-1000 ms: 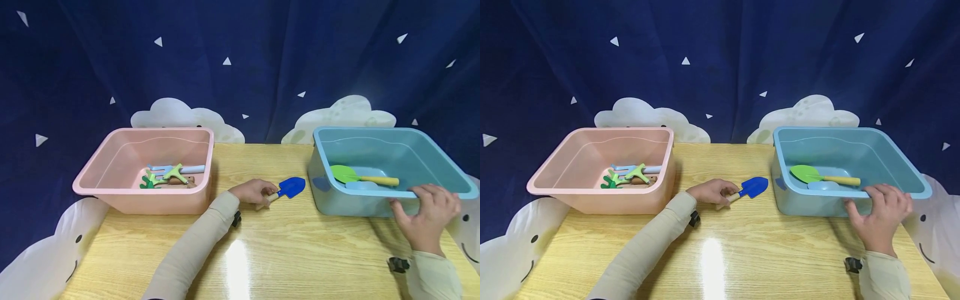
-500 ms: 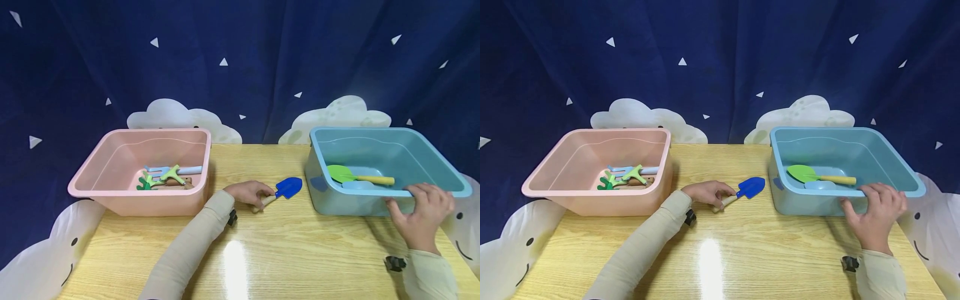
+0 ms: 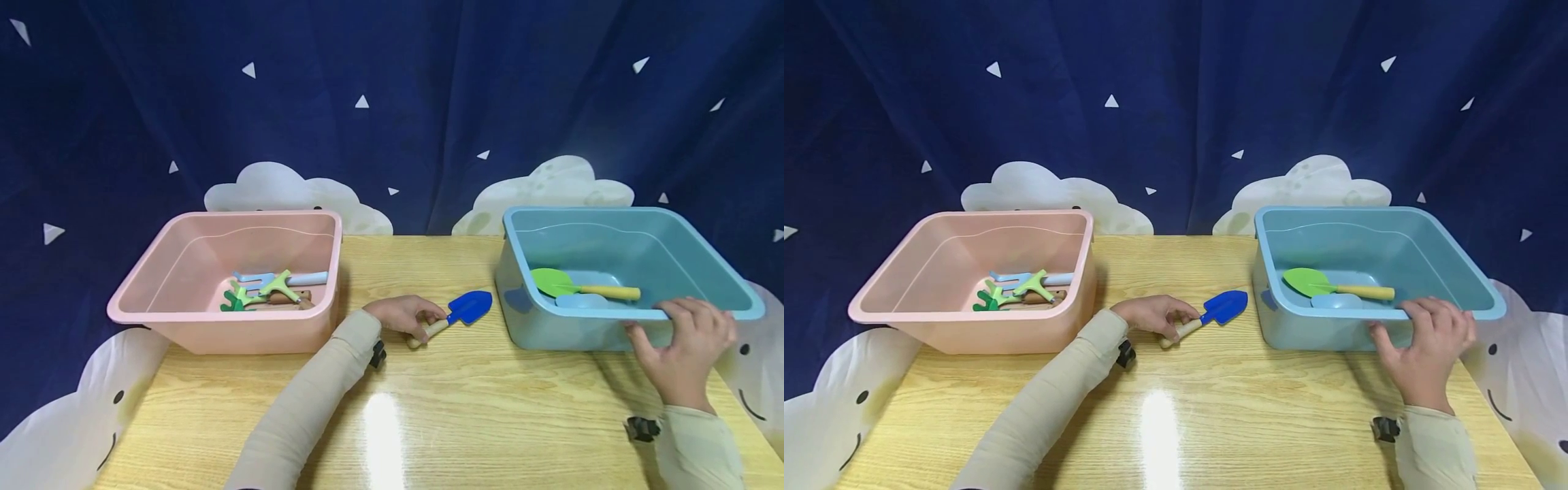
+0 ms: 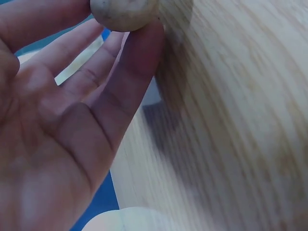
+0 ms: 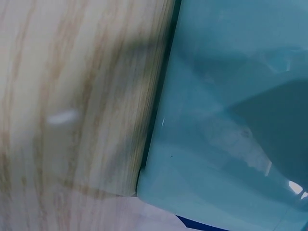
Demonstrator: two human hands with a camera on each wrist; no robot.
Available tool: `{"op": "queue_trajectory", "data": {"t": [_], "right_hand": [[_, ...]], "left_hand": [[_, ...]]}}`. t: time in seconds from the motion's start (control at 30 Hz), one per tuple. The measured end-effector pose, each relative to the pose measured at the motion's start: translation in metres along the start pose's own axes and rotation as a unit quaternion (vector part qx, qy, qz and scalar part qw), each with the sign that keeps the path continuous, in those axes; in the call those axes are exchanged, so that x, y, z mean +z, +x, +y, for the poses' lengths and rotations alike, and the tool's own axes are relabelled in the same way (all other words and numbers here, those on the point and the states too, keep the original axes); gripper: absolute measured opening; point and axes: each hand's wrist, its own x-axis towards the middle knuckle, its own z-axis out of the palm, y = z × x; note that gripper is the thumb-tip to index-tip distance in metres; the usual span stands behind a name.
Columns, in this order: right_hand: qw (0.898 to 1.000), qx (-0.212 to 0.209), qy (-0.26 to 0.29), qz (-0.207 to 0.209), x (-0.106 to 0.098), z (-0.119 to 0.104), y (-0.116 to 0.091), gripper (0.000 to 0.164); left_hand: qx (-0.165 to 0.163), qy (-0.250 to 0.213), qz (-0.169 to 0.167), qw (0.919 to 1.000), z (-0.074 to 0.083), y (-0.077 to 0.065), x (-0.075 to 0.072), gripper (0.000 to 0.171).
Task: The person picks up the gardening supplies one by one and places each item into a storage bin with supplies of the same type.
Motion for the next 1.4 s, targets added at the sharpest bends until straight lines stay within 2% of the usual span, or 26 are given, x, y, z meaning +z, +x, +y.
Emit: {"op": "queue_trajectory", "data": {"t": [0.33,0.7,1.07,1.4], "right_hand": [[1.0,0.004,-0.003,-0.008,0.0001,0.0018,-0.0004,0.079],[1.0,0.001,-0.006,-0.01,0.0005,-0.0003,0.0019,0.078],[1.0,0.006,-0.011,-0.016,-0.0007,0.0014,-0.0002,0.078],[1.0,0.004,-0.007,-0.01,0.0004,0.0022,0.0001,0.078]], "left_hand": [[-0.007,-0.026,-0.018,0.9995,-0.0001,0.0001,-0.0017,0.064],[-0.004,-0.056,-0.017,0.9983,-0.0023,0.0009,-0.0009,0.061],[-0.028,-0.077,-0.02,0.9965,0.0015,0.0002,-0.0003,0.059],[-0.021,-0.09,-0.021,0.9955,0.0013,0.0015,-0.0008,0.059]]}}
